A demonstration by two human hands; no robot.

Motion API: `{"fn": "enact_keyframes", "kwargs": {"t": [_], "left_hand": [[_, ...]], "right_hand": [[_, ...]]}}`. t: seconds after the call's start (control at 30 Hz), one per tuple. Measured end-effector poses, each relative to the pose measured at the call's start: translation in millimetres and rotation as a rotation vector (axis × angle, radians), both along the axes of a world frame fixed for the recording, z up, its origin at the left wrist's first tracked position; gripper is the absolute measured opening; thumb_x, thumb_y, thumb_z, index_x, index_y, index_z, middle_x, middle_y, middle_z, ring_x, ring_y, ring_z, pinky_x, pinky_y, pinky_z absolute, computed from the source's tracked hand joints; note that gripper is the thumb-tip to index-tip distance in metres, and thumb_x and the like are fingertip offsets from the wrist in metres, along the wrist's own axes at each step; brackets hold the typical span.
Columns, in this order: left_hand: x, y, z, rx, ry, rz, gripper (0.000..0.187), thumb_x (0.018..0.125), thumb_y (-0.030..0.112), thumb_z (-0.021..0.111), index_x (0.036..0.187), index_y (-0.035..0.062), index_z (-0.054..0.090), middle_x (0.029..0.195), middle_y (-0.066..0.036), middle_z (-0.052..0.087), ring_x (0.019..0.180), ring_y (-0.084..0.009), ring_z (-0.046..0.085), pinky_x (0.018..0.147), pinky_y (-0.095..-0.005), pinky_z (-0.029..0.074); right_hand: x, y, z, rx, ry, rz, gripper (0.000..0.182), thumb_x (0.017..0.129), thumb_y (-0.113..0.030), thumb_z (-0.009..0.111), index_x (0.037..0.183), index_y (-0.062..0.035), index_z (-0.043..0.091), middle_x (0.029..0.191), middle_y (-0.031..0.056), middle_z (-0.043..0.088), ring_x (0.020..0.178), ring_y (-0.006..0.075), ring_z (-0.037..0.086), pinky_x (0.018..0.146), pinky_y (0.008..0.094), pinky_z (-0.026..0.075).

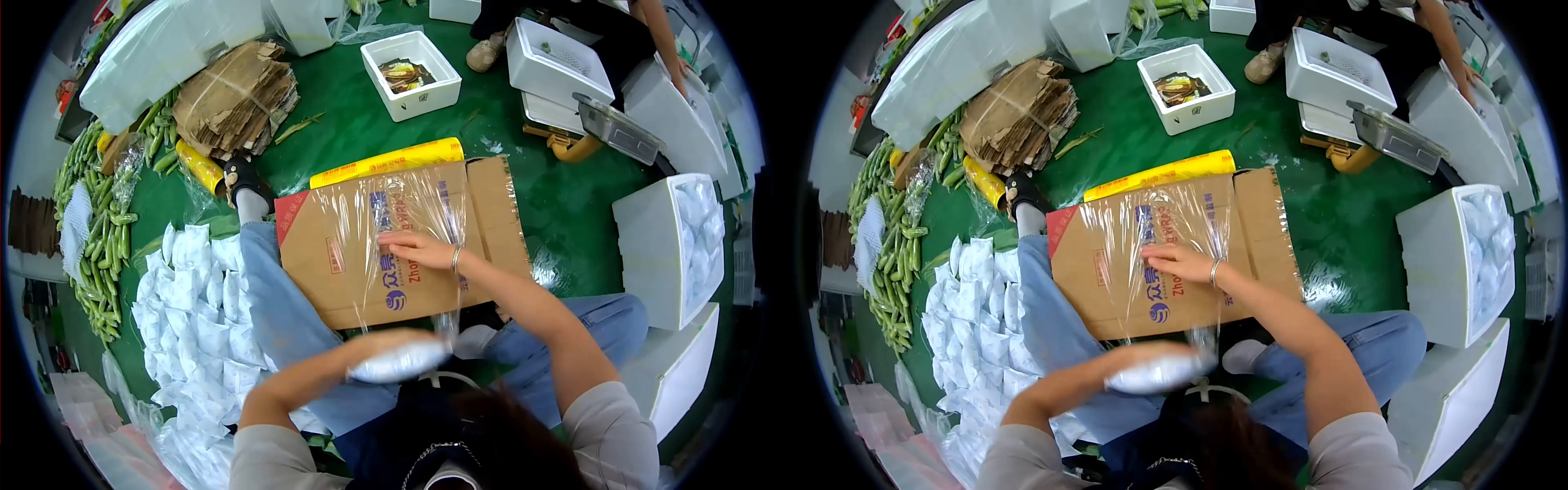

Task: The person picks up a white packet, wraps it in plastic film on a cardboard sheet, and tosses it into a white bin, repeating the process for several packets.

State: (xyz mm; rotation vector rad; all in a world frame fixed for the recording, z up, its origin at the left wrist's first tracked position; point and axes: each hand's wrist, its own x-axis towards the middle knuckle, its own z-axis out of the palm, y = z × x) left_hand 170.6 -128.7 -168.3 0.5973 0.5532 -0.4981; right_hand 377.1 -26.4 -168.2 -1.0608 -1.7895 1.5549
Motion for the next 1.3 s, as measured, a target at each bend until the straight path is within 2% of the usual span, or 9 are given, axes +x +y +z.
{"fn": "enact_keyframes", "kwargs": {"t": [0.1,0.2,0.27,0.47,0.67,0.73,0.87,1.0,1.3], "left_hand": [[-19.8,-67.3,16.4,-0.043,-0.168,-0.375,0.059,0.098,0.045,0.046,0.135,0.0000,0.048,0.135,-0.009,0.053,0.125,-0.0168,0.046,0.106,-0.0312,0.035],[-20.0,-53.5,33.5,0.083,-0.156,-0.625,0.053,0.095,0.049,0.051,0.125,0.0060,0.057,0.095,-0.004,0.066,0.083,-0.0124,0.061,0.069,-0.0297,0.051],[-20.1,-65.3,58.5,-0.275,0.178,0.418,0.042,0.092,0.044,0.056,0.114,0.0084,0.059,0.081,-0.003,0.063,0.071,-0.0127,0.061,0.059,-0.0271,0.049],[39.7,-38.9,67.1,-0.283,-0.235,0.359,0.068,0.094,0.054,0.042,0.134,-0.0016,0.040,0.123,-0.022,0.054,0.107,-0.0352,0.058,0.088,-0.0489,0.050],[38.6,-36.5,131.7,0.534,-0.080,0.935,0.073,0.097,0.061,0.022,0.146,0.0068,0.027,0.146,-0.013,0.036,0.135,-0.0286,0.035,0.106,-0.0479,0.033],[59.3,-36.2,104.4,0.766,0.140,1.387,0.045,0.101,0.032,0.037,0.129,-0.0023,0.043,0.127,-0.015,0.053,0.117,-0.0263,0.053,0.097,-0.0349,0.043],[75.3,-8.2,69.1,0.147,-0.028,1.176,0.058,0.098,0.054,0.029,0.117,0.0062,0.053,0.106,-0.015,0.064,0.087,-0.0234,0.064,0.074,-0.0372,0.053],[84.1,-22.3,60.6,-0.283,-0.165,0.552,0.057,0.097,0.055,0.031,0.116,0.0057,0.054,0.098,-0.016,0.065,0.075,-0.0216,0.063,0.061,-0.0340,0.052],[90.4,-16.1,147.5,0.380,0.057,0.133,0.062,0.094,0.061,0.036,0.112,0.0057,0.056,0.079,-0.015,0.067,0.047,-0.0163,0.057,0.034,-0.0248,0.042]], "right_hand": [[-15.5,-35.8,19.6,0.476,-0.292,-0.117,0.049,0.096,-0.044,0.048,0.126,-0.0065,0.056,0.134,0.0150,0.052,0.130,0.0301,0.042,0.108,0.0414,0.031],[-8.6,-108.8,112.6,0.149,-0.383,-0.079,0.040,0.096,-0.037,0.051,0.120,-0.0058,0.058,0.114,0.0148,0.061,0.118,0.0310,0.049,0.099,0.0441,0.037],[-2.4,-146.2,155.1,0.000,-0.035,0.014,0.038,0.096,-0.036,0.051,0.121,-0.0074,0.057,0.115,0.0149,0.060,0.117,0.0311,0.051,0.097,0.0416,0.039],[3.9,-159.4,151.6,0.098,0.119,-0.975,0.020,0.090,-0.020,0.059,0.084,-0.0006,0.057,0.064,0.0067,0.051,0.064,0.0083,0.047,0.057,0.0294,0.041],[7.0,-138.1,155.8,-0.037,-0.402,-1.134,0.041,0.095,-0.036,0.049,0.100,0.0040,0.053,0.081,0.0241,0.060,0.076,0.0392,0.059,0.070,0.0453,0.045],[-17.2,-155.9,176.3,0.171,-0.412,-0.995,0.054,0.090,-0.030,0.056,0.126,0.0070,0.041,0.105,0.0300,0.057,0.097,0.0436,0.058,0.086,0.0470,0.045],[-32.5,-198.4,225.5,0.641,-0.874,-0.532,0.069,0.079,-0.020,0.064,0.137,0.0041,0.036,0.140,0.0318,0.033,0.127,0.0443,0.038,0.104,0.0459,0.034],[-20.2,-204.6,203.5,0.938,-0.614,-0.275,0.034,0.073,-0.033,0.072,0.090,-0.0052,0.061,0.100,0.0157,0.062,0.093,0.0313,0.060,0.080,0.0381,0.048],[18.7,-213.4,195.2,0.714,-0.392,-1.246,0.013,0.078,-0.013,0.063,0.072,-0.0027,0.058,0.064,0.0127,0.059,0.055,0.0305,0.060,0.051,0.0364,0.045]]}}
